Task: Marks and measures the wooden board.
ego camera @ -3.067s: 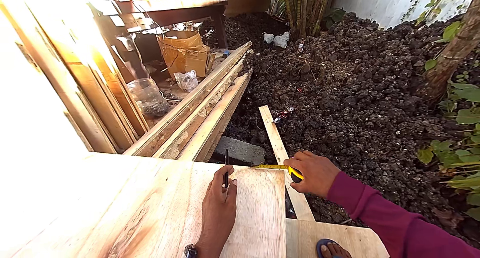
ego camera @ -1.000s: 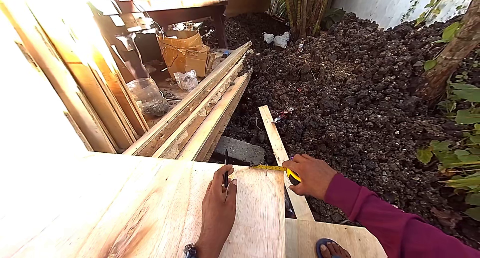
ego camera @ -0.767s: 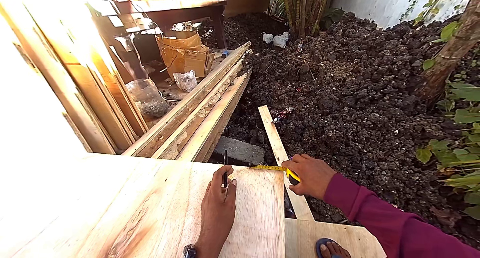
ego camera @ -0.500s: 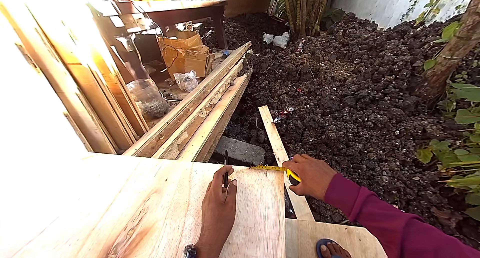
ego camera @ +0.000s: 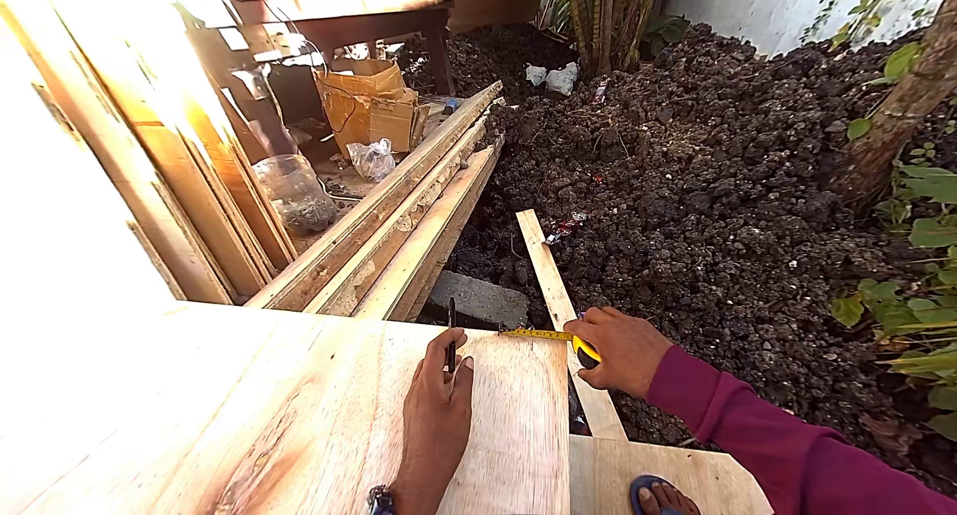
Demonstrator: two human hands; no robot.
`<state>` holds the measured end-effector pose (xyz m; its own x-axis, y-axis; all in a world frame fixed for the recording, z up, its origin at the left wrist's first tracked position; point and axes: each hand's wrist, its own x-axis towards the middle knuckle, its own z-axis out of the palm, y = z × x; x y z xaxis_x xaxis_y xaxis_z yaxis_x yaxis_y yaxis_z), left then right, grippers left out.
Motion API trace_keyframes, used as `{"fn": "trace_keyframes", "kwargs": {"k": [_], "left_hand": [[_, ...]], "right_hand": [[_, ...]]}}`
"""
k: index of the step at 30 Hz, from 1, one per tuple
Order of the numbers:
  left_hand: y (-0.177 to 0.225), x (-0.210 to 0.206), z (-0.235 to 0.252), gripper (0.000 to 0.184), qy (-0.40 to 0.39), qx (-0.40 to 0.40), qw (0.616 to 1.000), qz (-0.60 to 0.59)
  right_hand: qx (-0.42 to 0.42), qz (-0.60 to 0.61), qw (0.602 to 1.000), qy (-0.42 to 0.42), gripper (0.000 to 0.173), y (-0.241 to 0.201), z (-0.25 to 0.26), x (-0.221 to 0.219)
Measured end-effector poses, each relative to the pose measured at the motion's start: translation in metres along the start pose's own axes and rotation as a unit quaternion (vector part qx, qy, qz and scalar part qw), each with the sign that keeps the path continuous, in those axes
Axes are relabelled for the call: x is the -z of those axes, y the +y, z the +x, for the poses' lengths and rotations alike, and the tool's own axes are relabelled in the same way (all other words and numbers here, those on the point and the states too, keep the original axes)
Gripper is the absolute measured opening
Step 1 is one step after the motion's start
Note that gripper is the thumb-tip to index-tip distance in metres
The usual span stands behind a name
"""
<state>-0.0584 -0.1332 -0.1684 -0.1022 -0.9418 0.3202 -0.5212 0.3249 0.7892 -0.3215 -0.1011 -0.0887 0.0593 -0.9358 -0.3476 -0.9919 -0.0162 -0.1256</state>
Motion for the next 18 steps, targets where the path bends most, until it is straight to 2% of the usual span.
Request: {"fn": "trace_keyframes", "kwargs": {"k": [18], "left_hand": [[0.0007, -0.0001, -0.0001, 0.04, 0.0, 0.006, 1.0, 0.005]], "right_hand": [[0.002, 0.001, 1.0, 0.006, 0.058, 0.0004, -0.0006, -0.0004]]}}
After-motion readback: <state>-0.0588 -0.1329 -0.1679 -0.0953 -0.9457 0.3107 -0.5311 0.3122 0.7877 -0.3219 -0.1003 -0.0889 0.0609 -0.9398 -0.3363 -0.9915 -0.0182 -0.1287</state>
